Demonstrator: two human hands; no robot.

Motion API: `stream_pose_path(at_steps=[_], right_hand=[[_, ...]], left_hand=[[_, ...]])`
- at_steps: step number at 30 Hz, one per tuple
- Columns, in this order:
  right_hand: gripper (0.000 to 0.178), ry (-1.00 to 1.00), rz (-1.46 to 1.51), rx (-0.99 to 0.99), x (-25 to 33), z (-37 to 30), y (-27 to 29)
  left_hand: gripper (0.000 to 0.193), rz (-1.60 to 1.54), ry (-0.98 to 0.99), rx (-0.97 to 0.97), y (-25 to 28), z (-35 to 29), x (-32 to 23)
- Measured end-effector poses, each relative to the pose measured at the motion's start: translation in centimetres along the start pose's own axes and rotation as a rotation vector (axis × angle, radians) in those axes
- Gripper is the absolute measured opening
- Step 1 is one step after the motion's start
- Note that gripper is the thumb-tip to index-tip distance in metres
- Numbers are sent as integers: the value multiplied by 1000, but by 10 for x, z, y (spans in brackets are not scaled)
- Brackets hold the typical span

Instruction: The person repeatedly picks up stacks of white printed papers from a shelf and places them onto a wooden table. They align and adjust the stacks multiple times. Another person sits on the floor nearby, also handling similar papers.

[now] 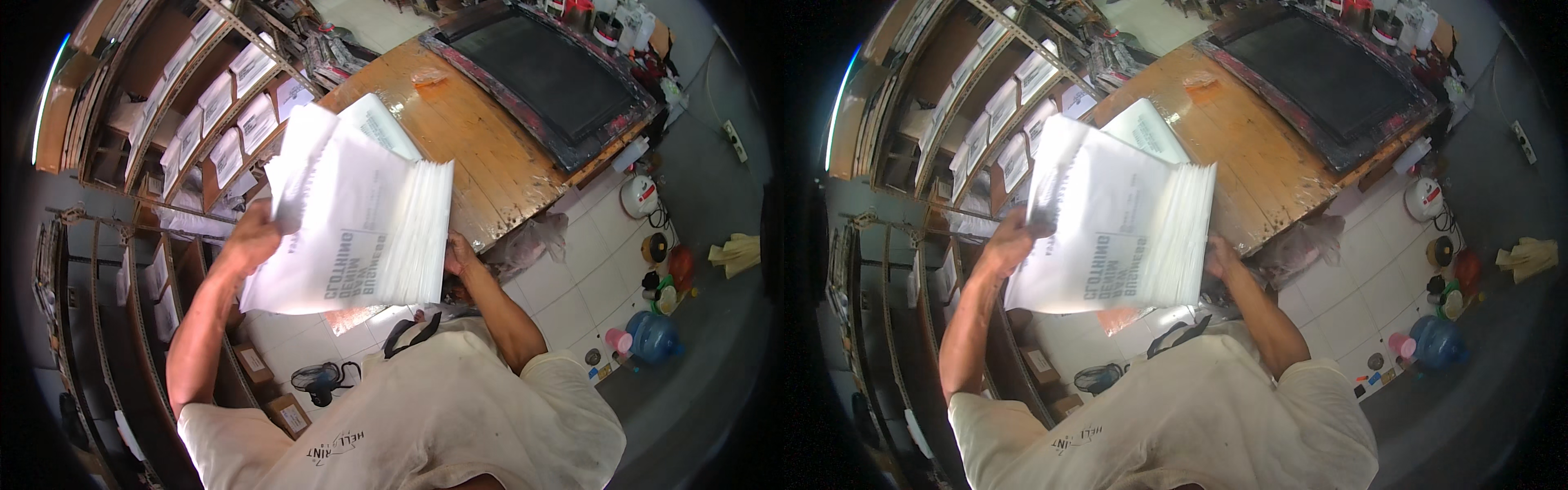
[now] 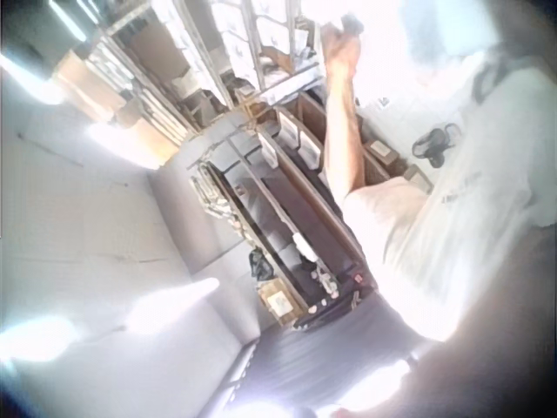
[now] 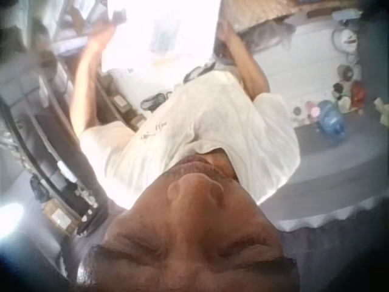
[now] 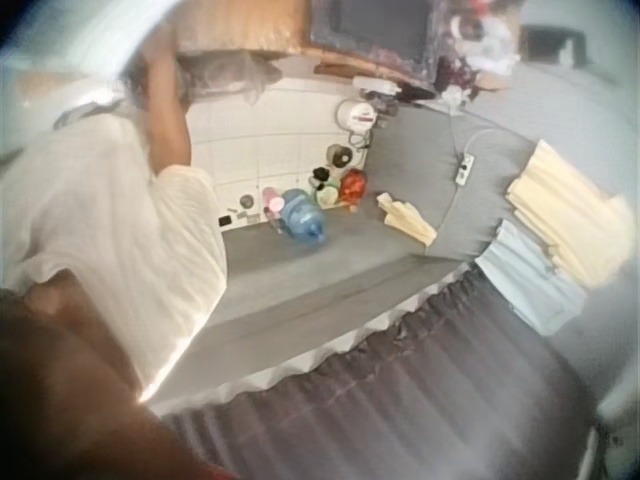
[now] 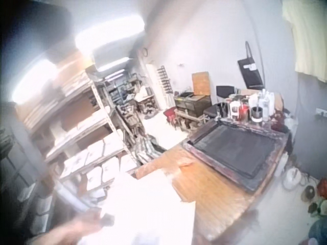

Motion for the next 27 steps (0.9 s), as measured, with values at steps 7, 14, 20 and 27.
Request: stream_pose_path(at_steps=[7,14,20,27], right_hand=[[85,-278,161,24,19,-27,-13],[91,-212,-250,-29,2,-1,-25],[70,-299,-491,127,-33,3,-76],[89,-366,-287,164,-78,39,-35]], left_hand=[[37,-127,165,-41,21,-15,10],[34,-218,142,-159,28,-52,-23],[33,-264,112,-99,41,-71,-18],[28,-278,-19,-41,48,-90,-2]])
Point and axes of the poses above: each hand's wrist, its own z-axis towards the middle knuckle, its own y-axis out of the back of the hand, x = y × z, the point moved 5 cm from there along z, towards the middle knuckle, and after that the axes turned 3 degrees about -y, right-handed, at the moved point
